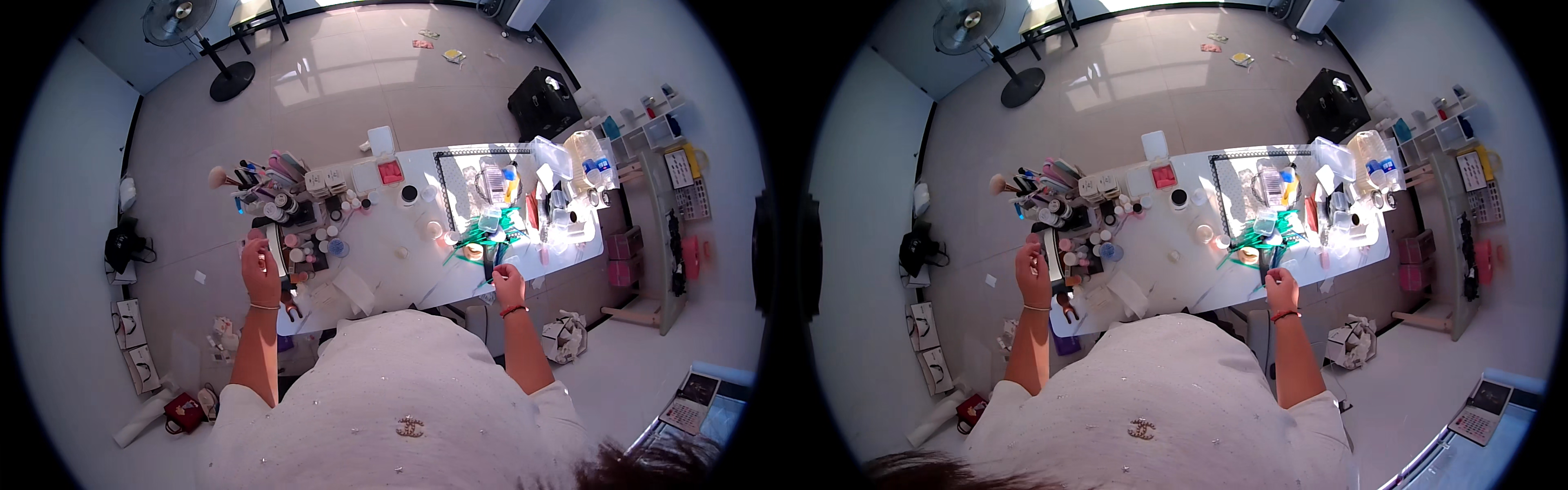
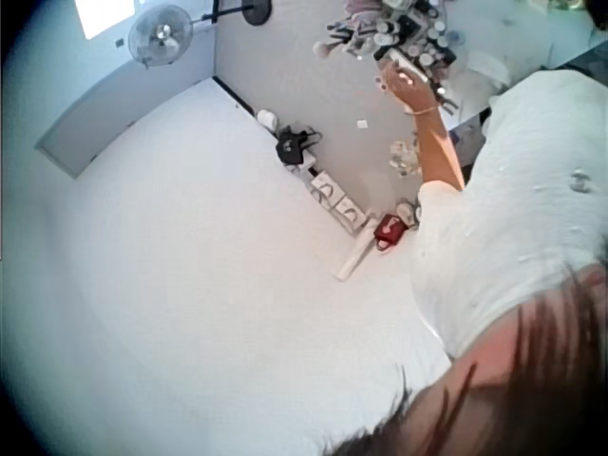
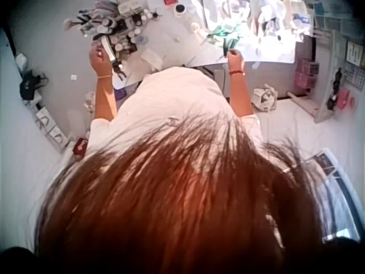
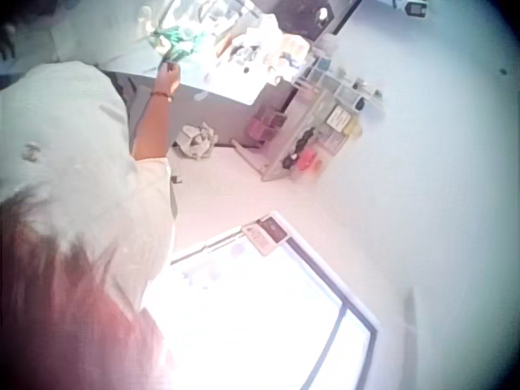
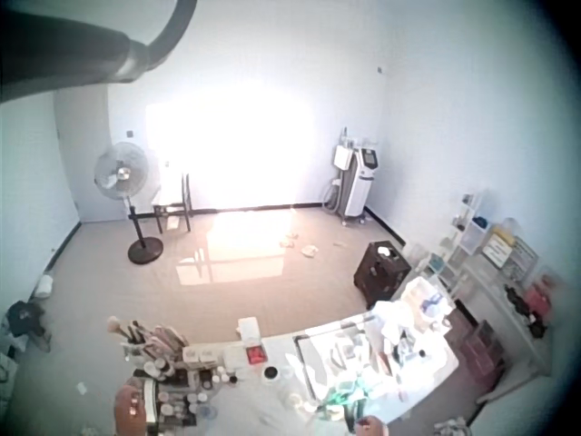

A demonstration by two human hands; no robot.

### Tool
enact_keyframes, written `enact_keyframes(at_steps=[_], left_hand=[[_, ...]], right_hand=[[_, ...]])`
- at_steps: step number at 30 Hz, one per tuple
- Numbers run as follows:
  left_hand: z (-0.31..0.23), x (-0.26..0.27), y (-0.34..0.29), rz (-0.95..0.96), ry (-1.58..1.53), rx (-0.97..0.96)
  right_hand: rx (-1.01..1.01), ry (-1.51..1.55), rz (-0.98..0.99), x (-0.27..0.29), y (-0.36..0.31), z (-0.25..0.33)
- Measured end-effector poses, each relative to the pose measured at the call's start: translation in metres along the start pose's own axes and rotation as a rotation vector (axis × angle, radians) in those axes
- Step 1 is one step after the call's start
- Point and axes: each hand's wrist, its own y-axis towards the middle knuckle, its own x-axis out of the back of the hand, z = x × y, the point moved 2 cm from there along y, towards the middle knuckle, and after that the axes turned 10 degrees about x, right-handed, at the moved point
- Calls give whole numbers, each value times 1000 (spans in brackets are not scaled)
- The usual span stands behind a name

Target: The person organizes various cosmetic and craft supplies on a white table. They pick up and inspect items such as makeup brushes, a comb, a small container, and a plastic box, moving them around the workspace. The person handles the items one at a time, occasionally placing them into a container or repositioning them on the table.

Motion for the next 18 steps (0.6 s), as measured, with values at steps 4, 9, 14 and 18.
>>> enact_keyframes(at_steps=[4, 9, 14, 18], left_hand=[[-57, -35, -60, 392, 59, -217], [-53, -71, -103, 771, 110, -221], [-51, -80, -118, 801, 135, -215], [-57, -80, -119, 822, 143, -174]], right_hand=[[136, -312, -18, -5, 11, -2], [156, -358, -69, 10, 27, -37], [164, -237, 53, 31, 30, -48], [392, -486, 209, 27, 22, -45]])
